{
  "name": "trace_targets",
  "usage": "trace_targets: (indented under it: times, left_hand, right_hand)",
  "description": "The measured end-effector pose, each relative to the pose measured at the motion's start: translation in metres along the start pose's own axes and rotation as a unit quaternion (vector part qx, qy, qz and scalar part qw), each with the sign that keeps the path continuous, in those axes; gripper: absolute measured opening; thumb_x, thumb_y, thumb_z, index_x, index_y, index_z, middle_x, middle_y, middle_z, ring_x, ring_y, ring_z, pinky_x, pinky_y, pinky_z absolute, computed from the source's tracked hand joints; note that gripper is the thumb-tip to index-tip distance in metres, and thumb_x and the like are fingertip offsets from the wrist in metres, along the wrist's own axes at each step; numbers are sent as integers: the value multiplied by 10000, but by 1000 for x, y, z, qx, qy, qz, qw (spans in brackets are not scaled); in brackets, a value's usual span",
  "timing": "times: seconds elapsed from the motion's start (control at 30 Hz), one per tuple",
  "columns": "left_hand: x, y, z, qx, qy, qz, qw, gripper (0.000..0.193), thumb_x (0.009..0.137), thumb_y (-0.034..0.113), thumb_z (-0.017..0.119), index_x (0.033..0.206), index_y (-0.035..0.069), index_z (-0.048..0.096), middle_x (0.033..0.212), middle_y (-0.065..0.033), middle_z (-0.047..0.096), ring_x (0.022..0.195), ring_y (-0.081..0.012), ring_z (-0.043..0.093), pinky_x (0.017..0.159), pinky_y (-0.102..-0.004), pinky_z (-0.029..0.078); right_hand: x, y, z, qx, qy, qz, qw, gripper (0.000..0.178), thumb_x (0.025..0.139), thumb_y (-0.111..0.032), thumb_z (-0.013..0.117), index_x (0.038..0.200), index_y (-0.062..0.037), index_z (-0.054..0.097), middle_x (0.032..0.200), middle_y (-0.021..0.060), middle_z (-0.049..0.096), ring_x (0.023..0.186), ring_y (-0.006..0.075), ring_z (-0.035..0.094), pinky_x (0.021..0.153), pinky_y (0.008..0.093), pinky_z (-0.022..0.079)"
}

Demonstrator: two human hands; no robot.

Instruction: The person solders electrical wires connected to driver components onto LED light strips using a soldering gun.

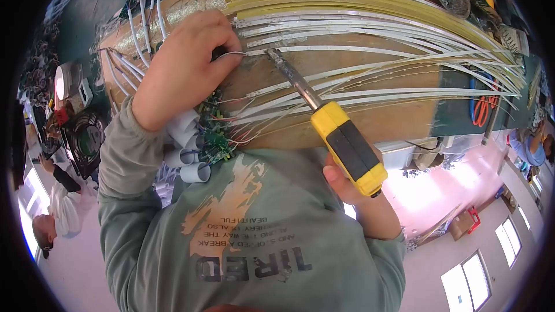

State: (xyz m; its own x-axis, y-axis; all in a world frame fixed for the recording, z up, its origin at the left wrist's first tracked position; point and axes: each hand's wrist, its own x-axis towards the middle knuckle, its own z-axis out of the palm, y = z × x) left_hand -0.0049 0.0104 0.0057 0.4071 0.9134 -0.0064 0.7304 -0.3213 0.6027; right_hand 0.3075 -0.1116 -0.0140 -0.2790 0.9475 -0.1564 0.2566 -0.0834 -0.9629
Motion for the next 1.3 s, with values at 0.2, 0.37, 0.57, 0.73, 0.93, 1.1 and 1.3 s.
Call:
trace_targets:
  times: [0.2,0.37,0.57,0.73,0.93,1.1,1.3]
  left_hand:
    - [1,0,0,4,-7,-7,1000,107,785,90,674,827,6,622,924,-129,600,950,-345,571,840,-407,456]
    - [0,1,-1,-1,-12,-12,1000,110,785,89,676,831,4,622,922,-129,600,946,-345,573,837,-406,459]
    - [-1,1,-4,-5,-9,-7,1000,108,796,86,674,859,10,632,916,-121,610,925,-331,589,824,-389,473]
    - [-2,1,-6,-46,6,-27,999,118,810,80,673,905,12,650,899,-118,629,855,-301,620,777,-352,494]
    - [-3,0,-6,-23,5,27,999,91,795,65,665,873,22,649,886,-112,626,867,-320,603,777,-385,487]
    - [-3,1,-4,1,-1,13,1000,74,797,74,665,849,25,643,893,-125,620,901,-336,583,800,-399,476]
    - [0,9,-7,-6,-6,5,1000,68,821,67,640,870,20,636,906,-132,620,930,-350,576,832,-408,469]
  right_hand:
    - [-3,1,-1,-15,-10,19,1000,187,849,-240,704,880,-64,647,693,44,613,628,245,605,547,338,453]
    - [-3,-1,-3,-25,-17,27,999,195,852,-227,704,913,-52,646,711,41,617,640,232,601,568,331,456]
    - [-3,-2,-2,95,-16,69,993,165,864,-190,694,912,-40,644,751,31,610,671,178,576,597,311,445]
    - [-3,-1,0,118,-7,70,990,144,863,-168,689,896,-36,641,740,31,606,666,171,573,588,301,435]
    - [-4,-1,0,125,-9,71,990,134,862,-166,689,879,-42,641,732,23,601,659,166,567,584,296,431]
    - [-3,-1,1,47,-7,47,998,241,861,-255,717,935,-51,612,717,21,588,633,161,558,565,303,431]
    - [39,-15,-31,246,173,-46,953,623,882,-359,712,1299,24,451,665,42,511,530,138,498,459,279,396]
